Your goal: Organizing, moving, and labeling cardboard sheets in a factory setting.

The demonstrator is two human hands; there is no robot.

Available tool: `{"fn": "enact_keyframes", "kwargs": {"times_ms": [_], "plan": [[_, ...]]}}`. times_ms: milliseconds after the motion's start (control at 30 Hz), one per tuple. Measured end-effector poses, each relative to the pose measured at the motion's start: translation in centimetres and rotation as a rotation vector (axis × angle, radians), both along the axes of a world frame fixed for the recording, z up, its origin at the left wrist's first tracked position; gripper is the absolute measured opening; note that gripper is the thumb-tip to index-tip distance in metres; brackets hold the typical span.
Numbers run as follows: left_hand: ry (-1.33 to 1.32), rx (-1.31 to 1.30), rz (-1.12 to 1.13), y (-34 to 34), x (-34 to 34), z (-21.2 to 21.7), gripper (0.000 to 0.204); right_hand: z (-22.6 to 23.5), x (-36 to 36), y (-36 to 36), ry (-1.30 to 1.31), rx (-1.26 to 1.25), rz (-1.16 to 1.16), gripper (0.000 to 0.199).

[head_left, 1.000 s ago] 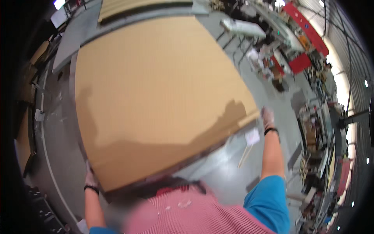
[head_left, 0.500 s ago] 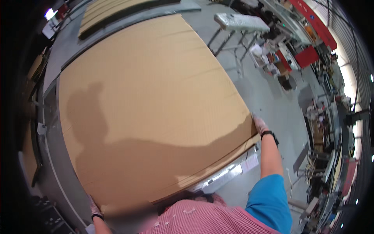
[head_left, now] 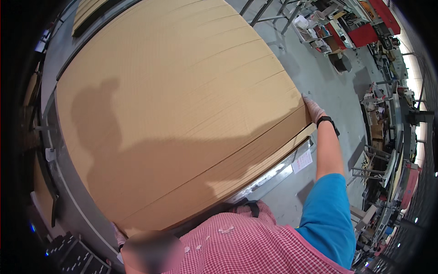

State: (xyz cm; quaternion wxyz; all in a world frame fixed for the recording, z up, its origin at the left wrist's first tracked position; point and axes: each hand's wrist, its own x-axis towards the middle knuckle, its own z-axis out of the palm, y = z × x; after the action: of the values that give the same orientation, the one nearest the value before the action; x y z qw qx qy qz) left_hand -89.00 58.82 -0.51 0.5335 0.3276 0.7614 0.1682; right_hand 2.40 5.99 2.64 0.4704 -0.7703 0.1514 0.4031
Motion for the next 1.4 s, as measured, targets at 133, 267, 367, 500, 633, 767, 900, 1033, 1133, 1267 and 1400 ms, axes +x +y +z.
{"fn": "enact_keyframes", "kwargs": {"times_ms": [133, 267, 367, 500, 633, 767, 900, 1033, 1133, 1267, 1400], "plan": [[-0.063, 0.013, -0.033, -0.2, 0.8, -0.1, 0.091, 0.0, -0.1, 0.2, -0.007, -0.067, -0.007, 0.069], [-0.109, -0.009, -0.003, 0.1, 0.4, -1.3, 0.088, 0.4, 0.6, -0.2, 0.023, -0.033, -0.028, 0.072], [-0.194, 0.008, -0.101, 2.3, -1.8, -2.4, 0.089, -0.4, 2.9, 0.1, -0.096, -0.404, 0.038, 0.077], [-0.291, -0.115, -0.083, 9.5, -4.3, -2.0, 0.091, -4.5, 7.0, 0.5, 0.042, -0.055, 0.017, 0.078], [-0.279, -0.056, -0.109, 12.1, 2.4, -1.6, 0.093, 0.1, 3.9, 5.5, 0.205, 0.033, -0.218, 0.078], [-0.254, 0.005, -0.073, 11.2, 4.1, -1.5, 0.087, 0.1, 4.0, 5.3, 0.079, -0.005, -0.031, 0.075], [-0.21, 0.014, -0.099, 11.3, 4.0, -1.0, 0.083, -0.9, 4.7, 5.3, -0.026, -0.074, 0.013, 0.072], [-0.171, 0.063, -0.145, 10.9, 4.6, -2.1, 0.084, 0.9, 4.5, 6.0, -0.072, -0.11, 0.032, 0.072], [-0.177, 0.06, -0.096, 14.0, 0.1, -0.7, 0.085, -0.7, 5.6, 8.0, 0.109, 0.086, 0.025, 0.069], [-0.228, -0.087, -0.071, 16.0, 3.2, -0.7, 0.095, -1.2, 7.3, 7.9, 0.019, -0.037, 0.004, 0.069], [-0.184, -0.077, -0.1, 16.5, 5.8, -0.3, 0.104, -1.4, 6.9, 8.7, -0.139, -0.081, 0.058, 0.066]]}}
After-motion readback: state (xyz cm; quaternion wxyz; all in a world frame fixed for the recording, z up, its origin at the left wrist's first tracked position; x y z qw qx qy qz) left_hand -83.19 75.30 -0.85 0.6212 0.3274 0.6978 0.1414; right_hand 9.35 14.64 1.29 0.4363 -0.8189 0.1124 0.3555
